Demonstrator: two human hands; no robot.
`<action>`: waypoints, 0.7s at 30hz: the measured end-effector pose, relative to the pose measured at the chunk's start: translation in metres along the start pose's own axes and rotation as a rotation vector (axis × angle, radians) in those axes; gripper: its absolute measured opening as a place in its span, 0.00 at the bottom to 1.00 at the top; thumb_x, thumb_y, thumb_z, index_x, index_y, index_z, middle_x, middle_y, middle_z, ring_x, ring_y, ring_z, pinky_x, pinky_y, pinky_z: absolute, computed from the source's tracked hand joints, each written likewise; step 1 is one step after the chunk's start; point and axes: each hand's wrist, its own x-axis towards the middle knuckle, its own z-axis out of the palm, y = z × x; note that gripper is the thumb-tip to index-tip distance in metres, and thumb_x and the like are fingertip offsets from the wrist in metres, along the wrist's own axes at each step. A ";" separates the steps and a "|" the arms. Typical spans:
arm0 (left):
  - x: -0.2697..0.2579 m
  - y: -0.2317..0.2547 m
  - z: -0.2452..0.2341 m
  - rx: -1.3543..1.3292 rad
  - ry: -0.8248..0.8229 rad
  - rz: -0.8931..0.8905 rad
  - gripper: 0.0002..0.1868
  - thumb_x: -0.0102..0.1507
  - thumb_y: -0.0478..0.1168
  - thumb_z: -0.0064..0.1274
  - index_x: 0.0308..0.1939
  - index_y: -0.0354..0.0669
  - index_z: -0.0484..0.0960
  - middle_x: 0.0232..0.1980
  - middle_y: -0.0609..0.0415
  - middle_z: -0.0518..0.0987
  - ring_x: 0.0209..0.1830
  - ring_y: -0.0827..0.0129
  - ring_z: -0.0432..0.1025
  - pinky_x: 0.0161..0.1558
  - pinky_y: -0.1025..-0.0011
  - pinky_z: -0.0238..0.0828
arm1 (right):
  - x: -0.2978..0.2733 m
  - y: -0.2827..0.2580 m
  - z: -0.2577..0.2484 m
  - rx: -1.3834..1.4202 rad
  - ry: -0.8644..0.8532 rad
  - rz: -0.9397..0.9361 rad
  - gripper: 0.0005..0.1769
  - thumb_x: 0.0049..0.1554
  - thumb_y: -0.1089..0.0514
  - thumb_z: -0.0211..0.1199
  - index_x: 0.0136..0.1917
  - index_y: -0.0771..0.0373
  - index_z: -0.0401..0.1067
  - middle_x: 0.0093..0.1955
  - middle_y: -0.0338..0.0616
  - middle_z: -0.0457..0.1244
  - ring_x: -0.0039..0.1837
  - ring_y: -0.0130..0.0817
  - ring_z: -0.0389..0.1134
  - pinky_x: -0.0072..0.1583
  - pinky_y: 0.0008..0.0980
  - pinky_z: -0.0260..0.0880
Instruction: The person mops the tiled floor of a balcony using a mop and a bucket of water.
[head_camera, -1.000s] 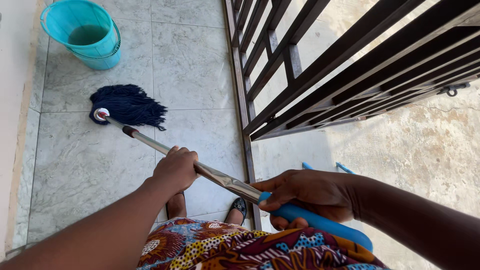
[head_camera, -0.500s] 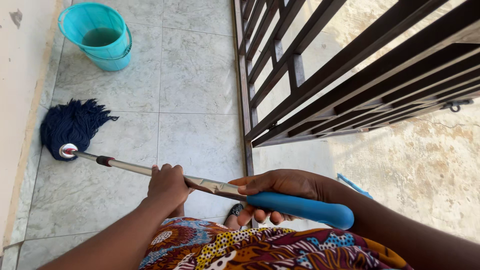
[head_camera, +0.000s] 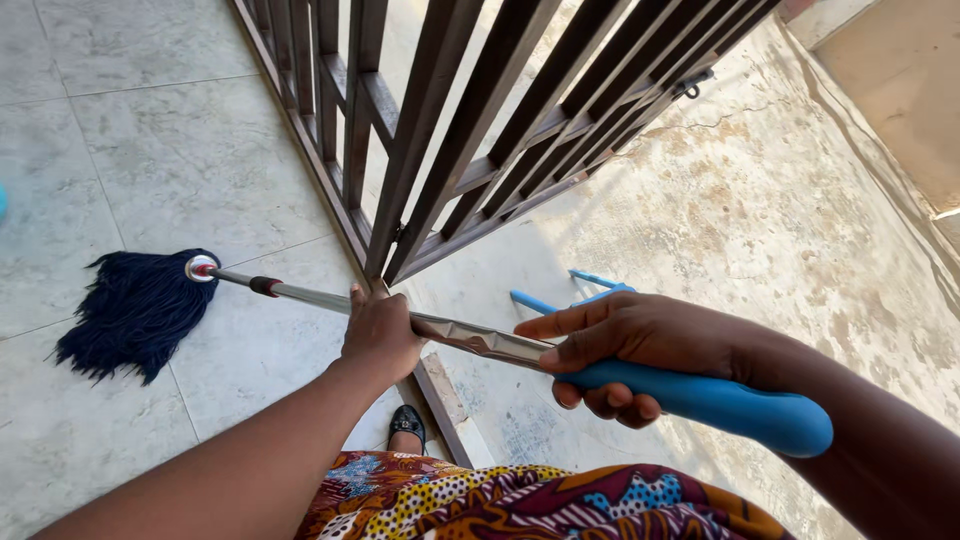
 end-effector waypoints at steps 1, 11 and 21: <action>0.002 0.013 0.003 0.005 -0.078 0.045 0.25 0.60 0.58 0.62 0.46 0.40 0.83 0.59 0.39 0.76 0.72 0.54 0.62 0.82 0.56 0.36 | -0.009 0.012 -0.005 0.047 0.040 0.020 0.34 0.60 0.58 0.57 0.79 0.51 0.60 0.34 0.46 0.66 0.24 0.23 0.58 0.24 0.23 0.59; -0.039 0.050 -0.018 0.134 -0.533 0.346 0.37 0.62 0.65 0.58 0.63 0.42 0.73 0.74 0.45 0.65 0.83 0.54 0.44 0.78 0.54 0.43 | -0.022 0.145 -0.021 -0.261 0.114 -0.036 0.34 0.62 0.42 0.56 0.79 0.50 0.66 0.64 0.40 0.72 0.62 0.28 0.70 0.64 0.31 0.72; -0.095 -0.042 -0.036 0.087 -0.503 0.420 0.25 0.62 0.56 0.60 0.54 0.43 0.80 0.63 0.52 0.76 0.71 0.58 0.64 0.74 0.57 0.56 | 0.024 0.214 0.065 -0.038 0.090 -0.012 0.34 0.63 0.43 0.53 0.80 0.54 0.64 0.69 0.47 0.66 0.71 0.36 0.66 0.72 0.36 0.66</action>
